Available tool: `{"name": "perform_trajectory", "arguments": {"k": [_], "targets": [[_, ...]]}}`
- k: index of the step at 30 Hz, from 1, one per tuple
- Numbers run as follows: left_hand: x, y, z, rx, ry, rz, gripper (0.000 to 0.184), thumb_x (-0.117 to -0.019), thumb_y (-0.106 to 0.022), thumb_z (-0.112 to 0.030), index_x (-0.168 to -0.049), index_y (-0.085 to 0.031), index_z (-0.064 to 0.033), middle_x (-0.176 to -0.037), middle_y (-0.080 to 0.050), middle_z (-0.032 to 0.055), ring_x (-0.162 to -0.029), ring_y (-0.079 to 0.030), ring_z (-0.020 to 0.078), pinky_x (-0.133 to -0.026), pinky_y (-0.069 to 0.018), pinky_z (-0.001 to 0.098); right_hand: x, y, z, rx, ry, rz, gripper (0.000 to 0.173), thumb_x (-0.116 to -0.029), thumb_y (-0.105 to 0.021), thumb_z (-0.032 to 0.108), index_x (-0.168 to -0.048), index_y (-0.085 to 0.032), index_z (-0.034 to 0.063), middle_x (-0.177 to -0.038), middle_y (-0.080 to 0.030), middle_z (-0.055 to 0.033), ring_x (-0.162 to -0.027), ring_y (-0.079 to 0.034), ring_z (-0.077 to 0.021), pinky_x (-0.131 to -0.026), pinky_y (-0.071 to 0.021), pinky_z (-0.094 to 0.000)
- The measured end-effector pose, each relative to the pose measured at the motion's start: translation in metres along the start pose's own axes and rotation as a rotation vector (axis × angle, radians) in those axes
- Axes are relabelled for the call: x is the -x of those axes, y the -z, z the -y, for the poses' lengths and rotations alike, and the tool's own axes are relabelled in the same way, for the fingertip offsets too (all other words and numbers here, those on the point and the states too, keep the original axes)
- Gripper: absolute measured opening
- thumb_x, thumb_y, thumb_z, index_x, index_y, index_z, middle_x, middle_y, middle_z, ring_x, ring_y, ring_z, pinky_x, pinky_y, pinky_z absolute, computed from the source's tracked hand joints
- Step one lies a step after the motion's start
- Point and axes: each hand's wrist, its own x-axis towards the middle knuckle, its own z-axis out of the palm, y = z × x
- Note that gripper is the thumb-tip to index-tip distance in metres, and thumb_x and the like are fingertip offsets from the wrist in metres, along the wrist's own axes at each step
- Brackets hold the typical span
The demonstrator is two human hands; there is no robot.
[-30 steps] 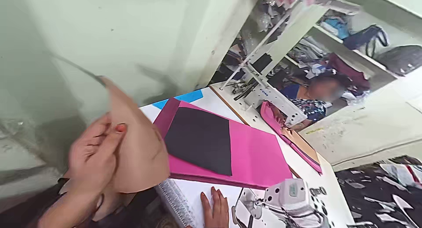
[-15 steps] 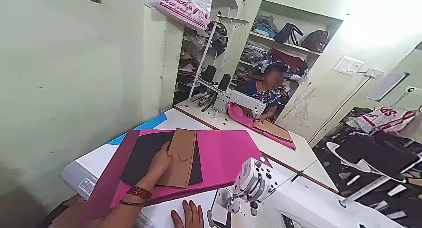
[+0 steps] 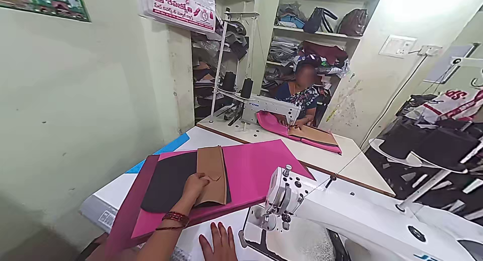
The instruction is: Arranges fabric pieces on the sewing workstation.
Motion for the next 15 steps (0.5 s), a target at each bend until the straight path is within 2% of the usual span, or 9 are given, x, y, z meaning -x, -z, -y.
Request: {"name": "perform_trajectory", "arguments": {"k": [4,10,15], "targets": [[0.006,0.002,-0.007,-0.208,-0.004,0.037,0.046,-0.0927,-0.072,-0.012,-0.135,-0.061,0.0028,-0.134,-0.063,0.0245,-0.129,-0.058,0.0367,-0.11,-0.0429,0.0552,0.0,0.002,0.0,0.001,-0.007,0.016,0.072,-0.0943,-0.061,0.059,-0.147,-0.058,0.0102,-0.157,-0.043,-0.0274,-0.148,-0.036,-0.0487,-0.119,-0.024,-0.0689],[0.009,0.004,-0.008,-0.365,-0.03,0.086,0.05,-0.0942,-0.074,-0.021,-0.137,-0.061,0.0008,-0.136,-0.062,0.0239,-0.132,-0.057,0.0364,-0.113,-0.0409,0.0542,0.0,0.0,0.0,-0.001,-0.013,0.026,0.072,-0.0945,-0.061,0.059,-0.147,-0.057,0.0103,-0.157,-0.043,-0.0268,-0.149,-0.035,-0.048,-0.12,-0.0235,-0.0683],[0.013,0.006,-0.012,-0.504,-0.054,0.122,0.05,-0.095,-0.073,-0.031,-0.136,-0.064,-0.0045,-0.136,-0.062,0.0248,-0.13,-0.057,0.0405,-0.109,-0.0435,0.0587,0.001,-0.002,-0.001,0.003,0.007,-0.006,0.072,-0.0923,-0.064,0.059,-0.146,-0.059,0.0099,-0.155,-0.045,-0.0281,-0.148,-0.037,-0.0491,-0.118,-0.0247,-0.0699]]}}
